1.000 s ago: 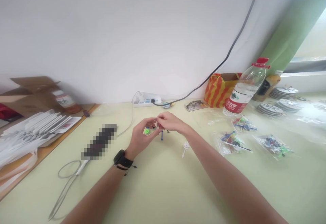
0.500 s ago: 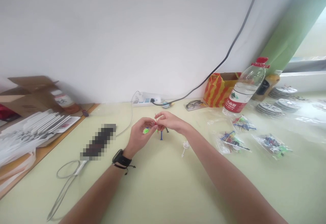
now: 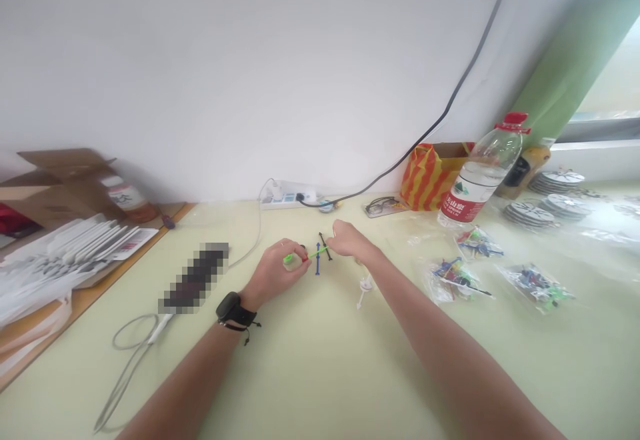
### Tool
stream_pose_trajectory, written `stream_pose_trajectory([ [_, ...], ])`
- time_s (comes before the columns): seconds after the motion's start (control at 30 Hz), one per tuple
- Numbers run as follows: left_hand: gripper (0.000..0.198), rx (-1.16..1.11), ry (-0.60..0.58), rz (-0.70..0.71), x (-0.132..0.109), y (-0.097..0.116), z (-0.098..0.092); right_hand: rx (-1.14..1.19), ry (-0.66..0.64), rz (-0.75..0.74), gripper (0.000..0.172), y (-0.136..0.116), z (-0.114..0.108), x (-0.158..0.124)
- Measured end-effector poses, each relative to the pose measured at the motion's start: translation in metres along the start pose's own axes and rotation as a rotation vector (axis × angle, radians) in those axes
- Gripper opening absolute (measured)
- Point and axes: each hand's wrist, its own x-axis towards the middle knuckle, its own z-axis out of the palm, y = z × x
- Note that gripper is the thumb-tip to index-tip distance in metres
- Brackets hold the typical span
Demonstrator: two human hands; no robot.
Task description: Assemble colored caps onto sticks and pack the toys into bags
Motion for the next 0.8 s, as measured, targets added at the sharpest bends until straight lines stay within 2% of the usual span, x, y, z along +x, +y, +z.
stream_pose_trajectory([
  [0.1,0.011,0.071,-0.108,-0.027,-0.001,-0.006,-0.003,-0.09,-0.026,0.041,0.027,0.001,0.008,-0.001],
  [0.17,0.009,0.088,-0.142,-0.054,-0.001,-0.01,-0.005,-0.143,0.009,0.032,0.031,-0.002,0.017,-0.002],
  [0.4,0.007,0.048,-0.149,-0.073,-0.002,-0.014,-0.009,-0.265,0.131,-0.013,0.036,-0.01,0.045,-0.006],
  [0.5,0.006,0.062,-0.136,-0.028,-0.001,-0.015,-0.011,-0.275,0.13,-0.028,0.034,-0.009,0.046,-0.006],
  [0.63,0.008,0.119,-0.113,0.013,0.0,-0.016,-0.011,-0.258,0.055,-0.065,0.033,-0.007,0.039,-0.005],
  [0.8,0.014,0.153,-0.094,-0.007,0.001,-0.019,-0.01,-0.22,-0.036,-0.101,0.026,-0.009,0.036,-0.007],
])
